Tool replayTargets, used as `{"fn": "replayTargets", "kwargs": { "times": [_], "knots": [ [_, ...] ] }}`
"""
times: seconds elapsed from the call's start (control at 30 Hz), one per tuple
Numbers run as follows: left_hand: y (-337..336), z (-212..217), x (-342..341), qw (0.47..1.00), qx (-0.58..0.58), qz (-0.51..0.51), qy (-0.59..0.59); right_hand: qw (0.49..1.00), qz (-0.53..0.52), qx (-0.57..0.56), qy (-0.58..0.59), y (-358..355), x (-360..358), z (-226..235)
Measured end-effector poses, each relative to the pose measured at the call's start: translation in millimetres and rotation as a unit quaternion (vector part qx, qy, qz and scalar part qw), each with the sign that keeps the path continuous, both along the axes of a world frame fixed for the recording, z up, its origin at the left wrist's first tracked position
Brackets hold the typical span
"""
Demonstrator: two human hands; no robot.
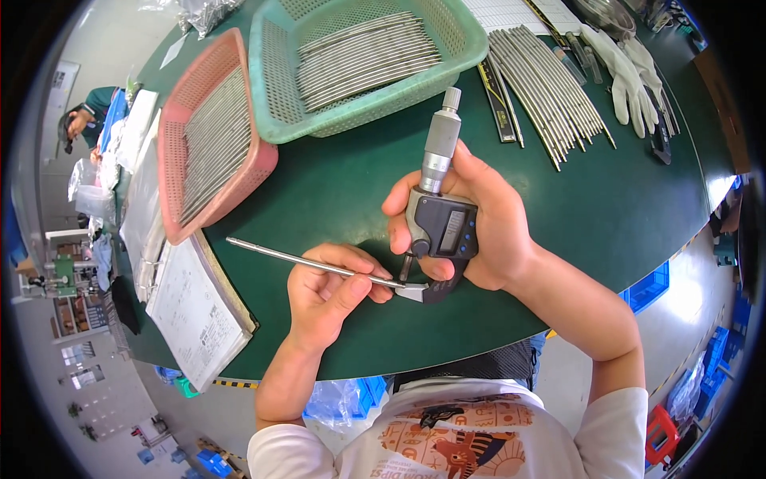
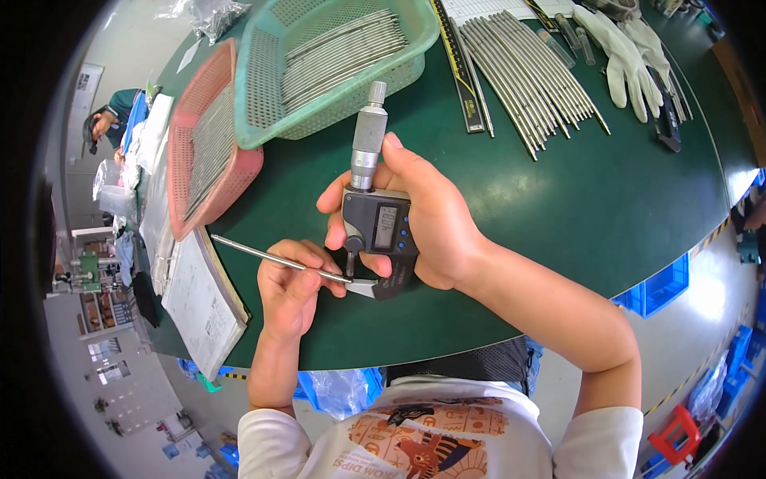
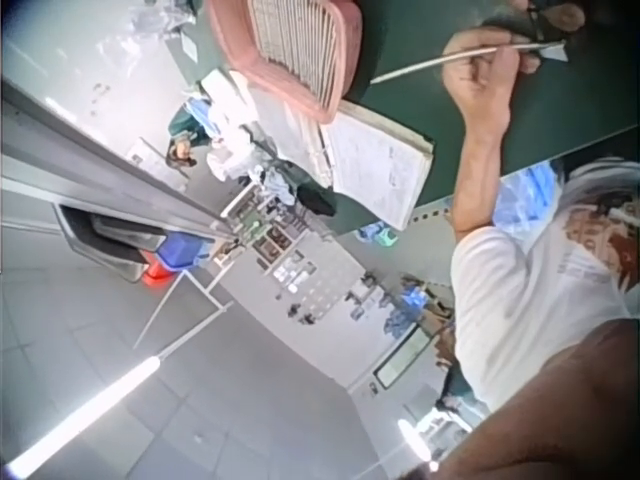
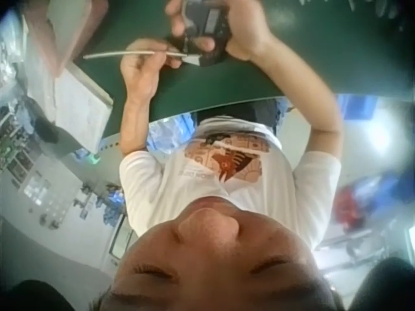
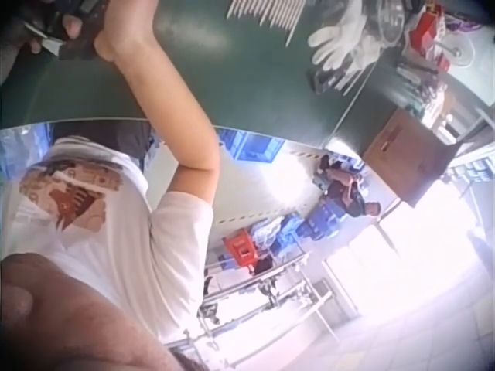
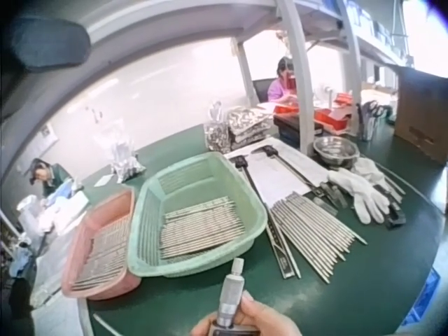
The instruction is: The recorder uses a digital micrometer to measure the diameter of long metal rods in a manufacturing environment.
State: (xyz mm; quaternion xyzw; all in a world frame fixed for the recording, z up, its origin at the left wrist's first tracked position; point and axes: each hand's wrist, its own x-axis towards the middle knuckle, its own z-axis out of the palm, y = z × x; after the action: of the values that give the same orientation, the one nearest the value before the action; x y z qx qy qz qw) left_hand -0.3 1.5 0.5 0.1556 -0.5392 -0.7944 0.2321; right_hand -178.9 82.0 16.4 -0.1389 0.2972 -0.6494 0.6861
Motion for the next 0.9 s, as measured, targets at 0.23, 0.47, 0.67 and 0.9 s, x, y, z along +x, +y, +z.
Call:
{"fn": "replayTargets", "kwargs": {
  "times": [0.23,0.47,0.67,0.9],
  "knots": [
    [-0.1,1.8,-1.1,1.0,-0.015,-0.004,0.005,0.999,0.011,0.008,-0.03,-0.6,-2.0,-2.5],
    [0.4,3.7,-1.3,1.0,-0.027,-0.009,-0.007,0.999,0.02,0.012,-0.027,0.1,-1.7,-1.5],
    [0.7,1.9,-1.5,1.0,-0.028,-0.009,-0.011,0.999,0.021,0.006,-0.033,1.1,-1.2,-3.6],
    [0.9,3.6,-0.1,0.999,-0.031,-0.014,-0.003,0.999,0.026,-0.003,-0.03,0.1,0.4,-3.6]
  ]
}}
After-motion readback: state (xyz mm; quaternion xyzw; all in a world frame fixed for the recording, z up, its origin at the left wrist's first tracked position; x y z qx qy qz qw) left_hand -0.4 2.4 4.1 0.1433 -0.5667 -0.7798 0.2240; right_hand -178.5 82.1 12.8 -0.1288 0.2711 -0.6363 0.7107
